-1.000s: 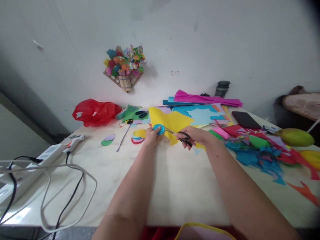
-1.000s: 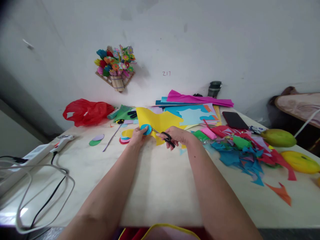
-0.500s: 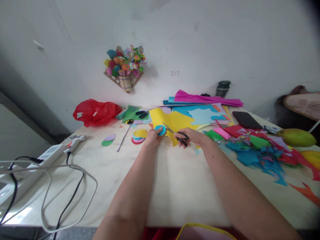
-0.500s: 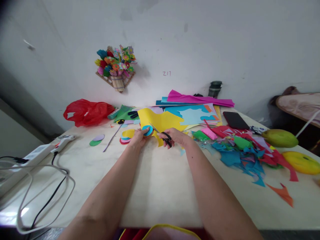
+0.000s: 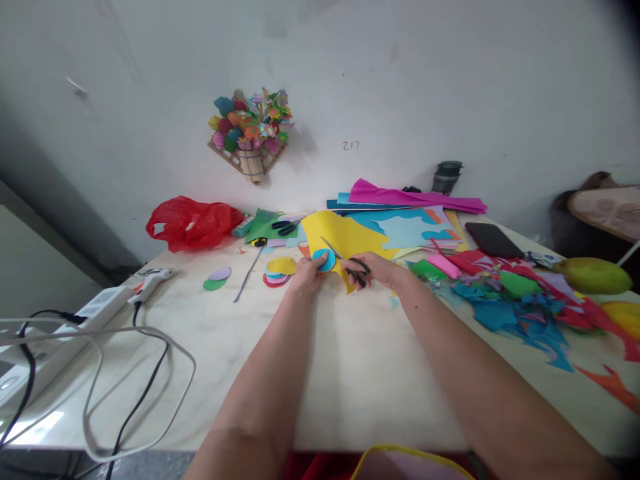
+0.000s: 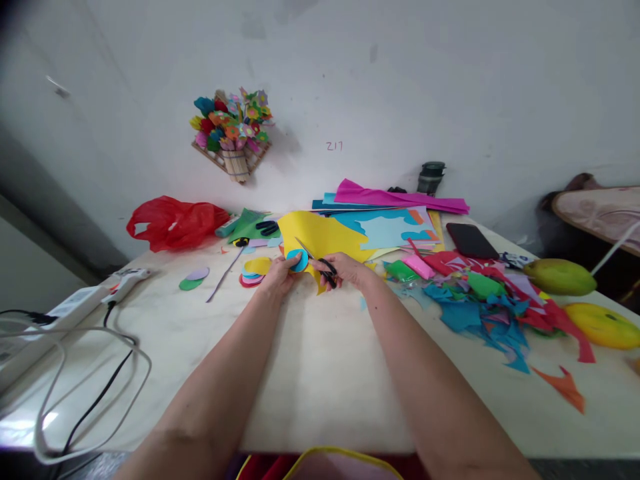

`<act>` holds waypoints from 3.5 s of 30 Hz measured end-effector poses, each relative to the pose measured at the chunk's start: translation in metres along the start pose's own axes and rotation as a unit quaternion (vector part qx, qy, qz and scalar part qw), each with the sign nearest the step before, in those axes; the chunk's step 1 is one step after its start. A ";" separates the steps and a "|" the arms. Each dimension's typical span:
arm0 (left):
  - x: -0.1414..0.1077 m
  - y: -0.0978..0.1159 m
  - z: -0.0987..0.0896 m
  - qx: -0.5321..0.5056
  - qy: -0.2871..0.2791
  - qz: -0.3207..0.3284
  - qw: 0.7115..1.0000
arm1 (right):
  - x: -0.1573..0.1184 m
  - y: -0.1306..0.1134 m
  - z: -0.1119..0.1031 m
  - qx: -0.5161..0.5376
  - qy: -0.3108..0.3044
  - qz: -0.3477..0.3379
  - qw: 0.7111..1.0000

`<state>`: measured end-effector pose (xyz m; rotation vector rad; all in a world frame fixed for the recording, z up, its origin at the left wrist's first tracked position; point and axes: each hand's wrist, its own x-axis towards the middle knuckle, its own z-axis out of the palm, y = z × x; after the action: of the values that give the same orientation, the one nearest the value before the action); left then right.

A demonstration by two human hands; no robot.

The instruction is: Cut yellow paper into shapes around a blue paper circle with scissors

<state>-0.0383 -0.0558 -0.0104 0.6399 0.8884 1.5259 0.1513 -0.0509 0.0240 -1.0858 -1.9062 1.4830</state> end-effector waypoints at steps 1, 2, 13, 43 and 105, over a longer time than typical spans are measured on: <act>0.000 0.000 0.000 -0.001 0.002 0.001 1.000 | 0.003 0.001 -0.001 0.001 -0.007 -0.002 1.000; 0.001 0.000 0.000 -0.003 0.004 0.003 1.000 | 0.005 0.002 -0.003 -0.001 -0.011 -0.002 1.000; -0.001 0.001 0.003 -0.002 0.004 0.007 1.000 | 0.004 -0.004 0.001 0.000 0.010 -0.009 1.000; 0.001 -0.003 0.008 -0.017 0.024 0.025 0.999 | 0.003 0.005 0.008 0.053 0.043 -0.015 0.998; 0.012 -0.003 -0.006 0.015 -0.036 0.027 0.999 | 0.002 -0.002 0.011 0.022 0.076 0.002 0.997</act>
<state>-0.0433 -0.0448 -0.0173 0.7405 0.8464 1.5316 0.1412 -0.0554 0.0224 -1.1483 -1.7598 1.3957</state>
